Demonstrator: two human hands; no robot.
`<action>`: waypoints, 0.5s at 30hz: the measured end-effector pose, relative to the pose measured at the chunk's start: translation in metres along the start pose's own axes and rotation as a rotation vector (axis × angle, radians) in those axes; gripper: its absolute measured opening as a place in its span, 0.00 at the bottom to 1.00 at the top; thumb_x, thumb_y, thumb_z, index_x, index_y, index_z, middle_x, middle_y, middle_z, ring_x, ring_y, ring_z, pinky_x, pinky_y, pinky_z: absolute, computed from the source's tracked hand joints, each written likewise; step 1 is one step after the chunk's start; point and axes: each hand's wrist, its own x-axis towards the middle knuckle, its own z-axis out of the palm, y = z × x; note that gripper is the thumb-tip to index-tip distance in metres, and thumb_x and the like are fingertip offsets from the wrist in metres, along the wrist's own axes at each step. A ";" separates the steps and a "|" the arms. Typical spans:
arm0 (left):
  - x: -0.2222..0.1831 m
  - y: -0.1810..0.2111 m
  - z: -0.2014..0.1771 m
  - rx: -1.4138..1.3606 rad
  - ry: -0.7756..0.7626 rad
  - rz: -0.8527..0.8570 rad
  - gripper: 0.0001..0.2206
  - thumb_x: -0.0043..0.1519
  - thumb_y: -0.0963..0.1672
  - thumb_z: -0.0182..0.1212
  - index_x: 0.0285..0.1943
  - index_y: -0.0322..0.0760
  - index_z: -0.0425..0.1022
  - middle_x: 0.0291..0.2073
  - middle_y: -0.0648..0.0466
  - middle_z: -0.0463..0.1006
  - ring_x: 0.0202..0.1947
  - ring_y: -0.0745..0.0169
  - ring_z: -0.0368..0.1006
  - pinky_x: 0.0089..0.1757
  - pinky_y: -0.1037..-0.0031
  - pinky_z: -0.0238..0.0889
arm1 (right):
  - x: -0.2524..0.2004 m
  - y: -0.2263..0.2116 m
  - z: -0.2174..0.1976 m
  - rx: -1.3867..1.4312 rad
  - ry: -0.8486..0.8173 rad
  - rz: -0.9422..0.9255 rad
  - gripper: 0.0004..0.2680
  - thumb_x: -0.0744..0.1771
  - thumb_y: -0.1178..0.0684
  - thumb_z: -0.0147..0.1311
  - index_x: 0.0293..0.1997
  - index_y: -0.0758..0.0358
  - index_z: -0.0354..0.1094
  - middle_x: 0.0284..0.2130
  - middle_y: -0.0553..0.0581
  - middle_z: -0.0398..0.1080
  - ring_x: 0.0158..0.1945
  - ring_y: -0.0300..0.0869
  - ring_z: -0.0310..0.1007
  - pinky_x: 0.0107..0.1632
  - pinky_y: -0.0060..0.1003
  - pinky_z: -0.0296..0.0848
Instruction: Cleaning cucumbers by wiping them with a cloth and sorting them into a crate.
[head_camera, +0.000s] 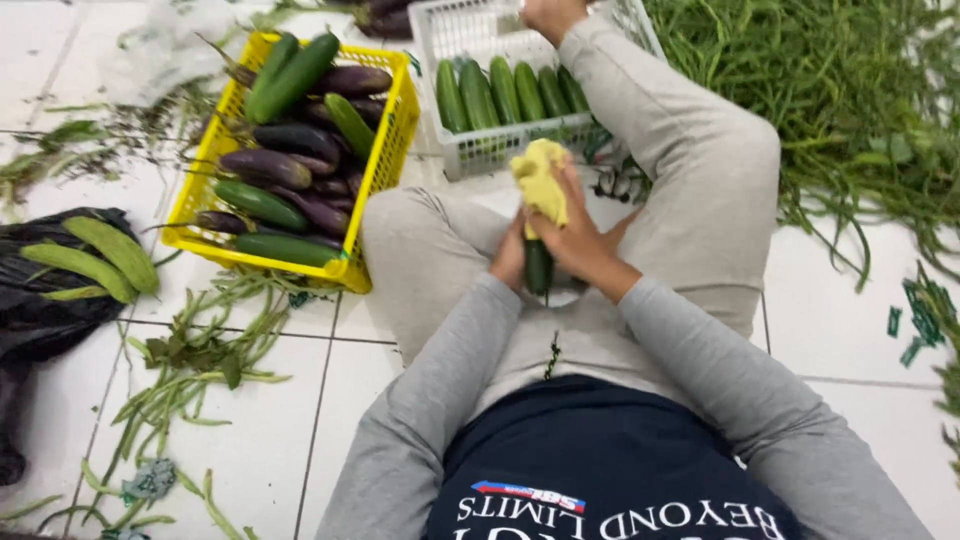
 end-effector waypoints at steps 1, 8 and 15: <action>-0.001 0.002 -0.001 -0.027 -0.016 -0.105 0.24 0.71 0.57 0.48 0.63 0.38 0.70 0.43 0.42 0.75 0.41 0.47 0.75 0.45 0.53 0.70 | 0.007 -0.004 -0.002 -0.014 0.060 0.066 0.32 0.66 0.60 0.53 0.78 0.66 0.34 0.74 0.76 0.29 0.76 0.66 0.37 0.73 0.58 0.47; 0.012 -0.031 -0.026 -0.015 0.004 -0.117 0.21 0.71 0.56 0.51 0.63 0.41 0.70 0.44 0.45 0.78 0.41 0.54 0.78 0.44 0.60 0.75 | -0.040 0.033 0.026 0.093 0.045 0.255 0.32 0.70 0.49 0.50 0.75 0.75 0.27 0.64 0.77 0.57 0.66 0.58 0.63 0.67 0.56 0.63; 0.005 0.002 -0.010 -0.036 0.006 -0.039 0.27 0.70 0.58 0.49 0.69 0.40 0.66 0.56 0.44 0.75 0.54 0.55 0.73 0.55 0.63 0.66 | -0.021 0.003 0.016 0.036 -0.057 0.210 0.30 0.68 0.54 0.48 0.79 0.60 0.30 0.67 0.74 0.55 0.69 0.58 0.59 0.68 0.58 0.59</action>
